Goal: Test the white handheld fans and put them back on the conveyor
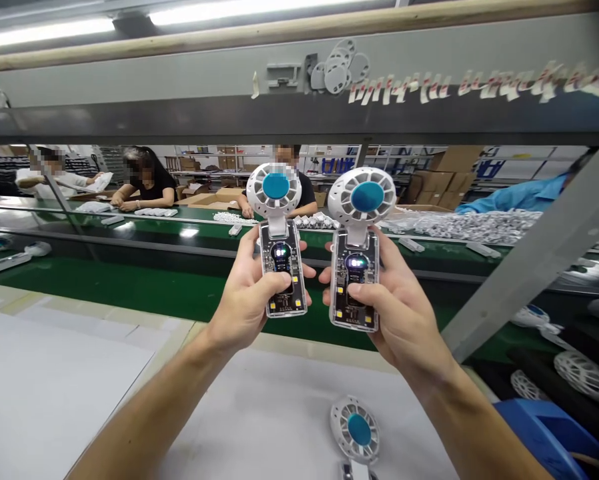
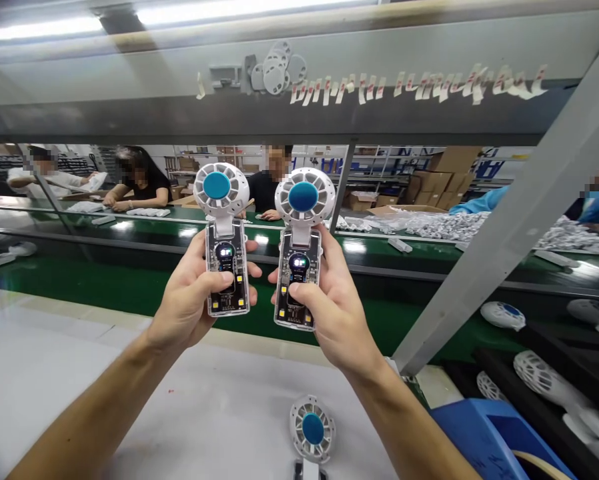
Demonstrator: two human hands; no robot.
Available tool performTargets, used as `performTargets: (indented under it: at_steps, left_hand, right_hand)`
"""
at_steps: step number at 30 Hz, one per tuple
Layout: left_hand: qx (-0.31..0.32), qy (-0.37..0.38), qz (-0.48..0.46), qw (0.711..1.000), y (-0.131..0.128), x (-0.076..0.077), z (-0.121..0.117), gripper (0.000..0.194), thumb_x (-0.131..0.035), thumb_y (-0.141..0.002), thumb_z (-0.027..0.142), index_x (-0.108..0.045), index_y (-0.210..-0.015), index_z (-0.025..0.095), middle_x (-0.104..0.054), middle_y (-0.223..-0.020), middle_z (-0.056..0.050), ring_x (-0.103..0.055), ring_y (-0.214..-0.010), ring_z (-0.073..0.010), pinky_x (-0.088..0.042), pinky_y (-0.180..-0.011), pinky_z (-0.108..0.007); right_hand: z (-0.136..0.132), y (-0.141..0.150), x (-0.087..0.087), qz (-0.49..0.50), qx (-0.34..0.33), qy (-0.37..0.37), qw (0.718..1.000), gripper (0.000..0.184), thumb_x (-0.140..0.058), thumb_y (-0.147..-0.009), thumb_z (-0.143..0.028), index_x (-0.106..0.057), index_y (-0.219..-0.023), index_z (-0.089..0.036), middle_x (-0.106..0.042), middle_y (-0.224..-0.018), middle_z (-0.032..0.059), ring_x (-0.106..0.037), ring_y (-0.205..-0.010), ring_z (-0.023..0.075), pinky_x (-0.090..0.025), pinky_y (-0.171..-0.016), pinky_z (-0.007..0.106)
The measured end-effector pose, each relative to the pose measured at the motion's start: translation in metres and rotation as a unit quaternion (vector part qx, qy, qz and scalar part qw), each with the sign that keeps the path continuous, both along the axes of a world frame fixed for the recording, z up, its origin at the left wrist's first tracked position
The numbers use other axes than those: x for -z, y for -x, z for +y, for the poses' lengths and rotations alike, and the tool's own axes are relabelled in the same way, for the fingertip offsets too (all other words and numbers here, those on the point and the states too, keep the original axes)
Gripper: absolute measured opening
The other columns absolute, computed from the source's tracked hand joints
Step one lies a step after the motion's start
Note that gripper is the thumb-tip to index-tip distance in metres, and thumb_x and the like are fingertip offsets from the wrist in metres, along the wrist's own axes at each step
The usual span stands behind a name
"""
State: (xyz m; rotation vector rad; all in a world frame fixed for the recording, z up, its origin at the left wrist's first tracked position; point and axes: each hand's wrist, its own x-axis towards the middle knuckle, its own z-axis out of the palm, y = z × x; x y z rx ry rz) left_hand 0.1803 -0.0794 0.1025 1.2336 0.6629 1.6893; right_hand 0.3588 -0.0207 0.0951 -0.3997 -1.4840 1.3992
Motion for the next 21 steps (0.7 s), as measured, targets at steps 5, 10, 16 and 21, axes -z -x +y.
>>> performTargets:
  at_steps: [5, 10, 16, 21]
  left_hand:
    - [0.009, 0.010, 0.004, 1.000, -0.0004, -0.0008, -0.0007, 0.061, -0.068, -0.080, 0.016, -0.036, -0.131, 0.024, -0.067, -0.115, -0.008, -0.072, -0.066, -0.0181, -0.061, -0.057, -0.031]
    - [0.015, 0.012, -0.003, 1.000, -0.0008, 0.0006, -0.0005, 0.060, -0.067, -0.080, 0.016, -0.036, -0.130, 0.025, -0.068, -0.113, -0.007, -0.072, -0.066, -0.0183, -0.061, -0.056, -0.030]
    - [0.023, 0.019, -0.010, 1.000, -0.0014, 0.0025, 0.0013, 0.057, -0.066, -0.080, 0.015, -0.038, -0.128, 0.024, -0.068, -0.117, -0.008, -0.073, -0.070, -0.0193, -0.061, -0.055, -0.030]
    - [0.022, 0.004, -0.006, 1.000, -0.0054, 0.0032, -0.0028, 0.059, -0.068, -0.080, 0.016, -0.035, -0.128, 0.025, -0.068, -0.114, -0.006, -0.073, -0.069, -0.0187, -0.062, -0.058, -0.032]
  right_hand:
    - [-0.0003, -0.0012, -0.0023, 0.008, 0.000, -0.001, 1.000, 0.087, -0.066, -0.081, -0.018, -0.024, -0.156, -0.027, -0.074, -0.094, 0.0035, -0.071, -0.070, 0.0184, -0.062, -0.061, 0.029]
    - [0.0023, -0.0022, -0.0003, 0.011, 0.004, -0.004, 1.000, 0.083, -0.065, -0.082, -0.020, -0.028, -0.156, -0.028, -0.074, -0.093, 0.0030, -0.071, -0.069, 0.0194, -0.062, -0.060, 0.030]
    - [0.0037, -0.0041, 0.0009, 0.000, -0.004, 0.000, 1.000, 0.081, -0.066, -0.082, -0.019, -0.029, -0.155, -0.028, -0.074, -0.096, 0.0034, -0.071, -0.072, 0.0194, -0.062, -0.064, 0.032]
    - [-0.0014, 0.0004, -0.0019, 0.031, 0.054, -0.033, 0.997, 0.074, -0.068, -0.080, -0.017, -0.037, -0.146, -0.032, -0.071, -0.105, 0.0034, -0.072, -0.081, 0.0204, -0.064, -0.069, 0.035]
